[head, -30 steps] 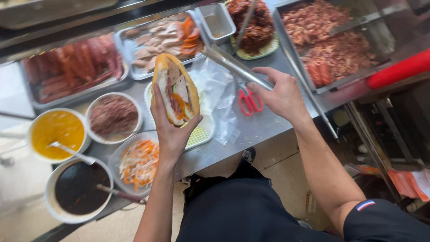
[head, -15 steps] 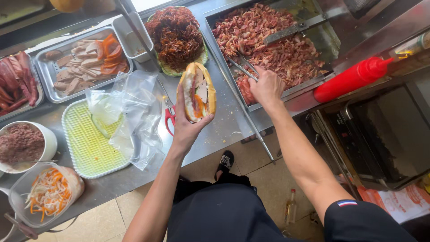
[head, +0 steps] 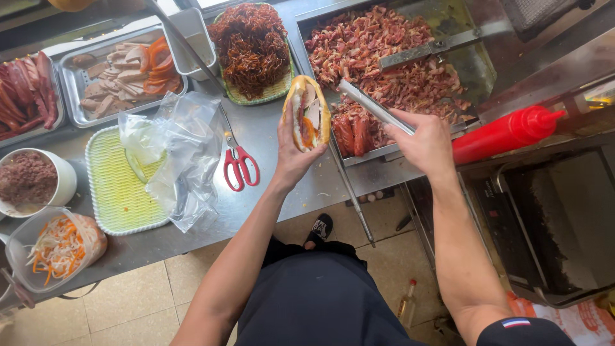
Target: The person prepares a Banh Mi sandwich by spreading paste inside a sliced baguette, adding sliced meat, shredded vegetables, and sauce using tongs and a ladle. They then toast the sandwich in a press, place it in a paper sleeve, put the sleeve inside a plastic bag, and carry the bag outside to a waiting vehicle.
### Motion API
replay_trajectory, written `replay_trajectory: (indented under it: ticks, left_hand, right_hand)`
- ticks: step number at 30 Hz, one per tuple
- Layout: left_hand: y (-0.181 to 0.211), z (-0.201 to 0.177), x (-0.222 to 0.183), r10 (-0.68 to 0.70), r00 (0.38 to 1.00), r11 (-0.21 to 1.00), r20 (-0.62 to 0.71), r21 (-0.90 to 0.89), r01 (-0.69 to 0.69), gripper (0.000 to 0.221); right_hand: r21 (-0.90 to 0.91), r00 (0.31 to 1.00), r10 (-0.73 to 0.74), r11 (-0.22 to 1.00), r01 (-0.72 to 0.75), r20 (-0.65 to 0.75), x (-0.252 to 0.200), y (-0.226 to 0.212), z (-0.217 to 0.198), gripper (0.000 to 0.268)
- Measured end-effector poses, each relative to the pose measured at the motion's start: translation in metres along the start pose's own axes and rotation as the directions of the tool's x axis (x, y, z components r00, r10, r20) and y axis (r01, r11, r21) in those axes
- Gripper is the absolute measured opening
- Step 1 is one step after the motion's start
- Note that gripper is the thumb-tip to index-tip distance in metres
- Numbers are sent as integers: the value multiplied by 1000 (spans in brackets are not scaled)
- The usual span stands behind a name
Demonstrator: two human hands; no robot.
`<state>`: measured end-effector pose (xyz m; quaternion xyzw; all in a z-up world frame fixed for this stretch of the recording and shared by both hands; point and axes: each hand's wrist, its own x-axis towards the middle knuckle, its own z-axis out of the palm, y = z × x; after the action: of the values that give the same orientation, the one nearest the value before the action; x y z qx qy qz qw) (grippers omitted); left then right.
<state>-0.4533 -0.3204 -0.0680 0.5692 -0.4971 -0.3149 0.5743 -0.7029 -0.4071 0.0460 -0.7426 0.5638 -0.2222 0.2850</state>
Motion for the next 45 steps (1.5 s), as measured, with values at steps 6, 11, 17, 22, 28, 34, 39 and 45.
replay_trajectory:
  ticks: [6, 11, 17, 22, 28, 34, 39, 45]
  left_hand:
    - [6, 25, 4, 139, 990, 978, -7, 160, -136, 128]
    - [23, 19, 4, 127, 991, 985, -50, 124, -120, 135]
    - [25, -3, 15, 96, 993, 993, -75, 68, -91, 138]
    - [16, -22, 17, 58, 997, 998, -51, 11, -58, 137]
    - [4, -44, 8, -3, 1000, 992, -9, -129, 1, 133]
    - [-3, -50, 1, -38, 999, 992, 12, -118, 40, 132]
    - [-8, -45, -1, -41, 999, 999, -5, -33, 41, 132]
    - [-17, -34, 3, -90, 996, 990, 1, -107, 90, 131]
  right_hand:
    - [-5, 999, -1, 1000, 1, 38, -26, -38, -8, 42]
    - [-149, 997, -68, 987, 60, -46, -43, -66, -12, 48]
    - [-118, 999, 11, 993, -5, 47, -64, -80, -5, 43]
    - [-51, 1000, -13, 999, 13, 8, -57, -77, 2, 48]
    - [-328, 993, 121, 938, -114, 2, 11, -35, 20, 48]
    - [-506, 995, 26, 862, 29, 101, 46, -8, 55, 45]
    - [-503, 991, 68, 864, 0, 115, 68, -4, 64, 36]
    - [-394, 998, 19, 919, 5, 58, 61, -1, 58, 37]
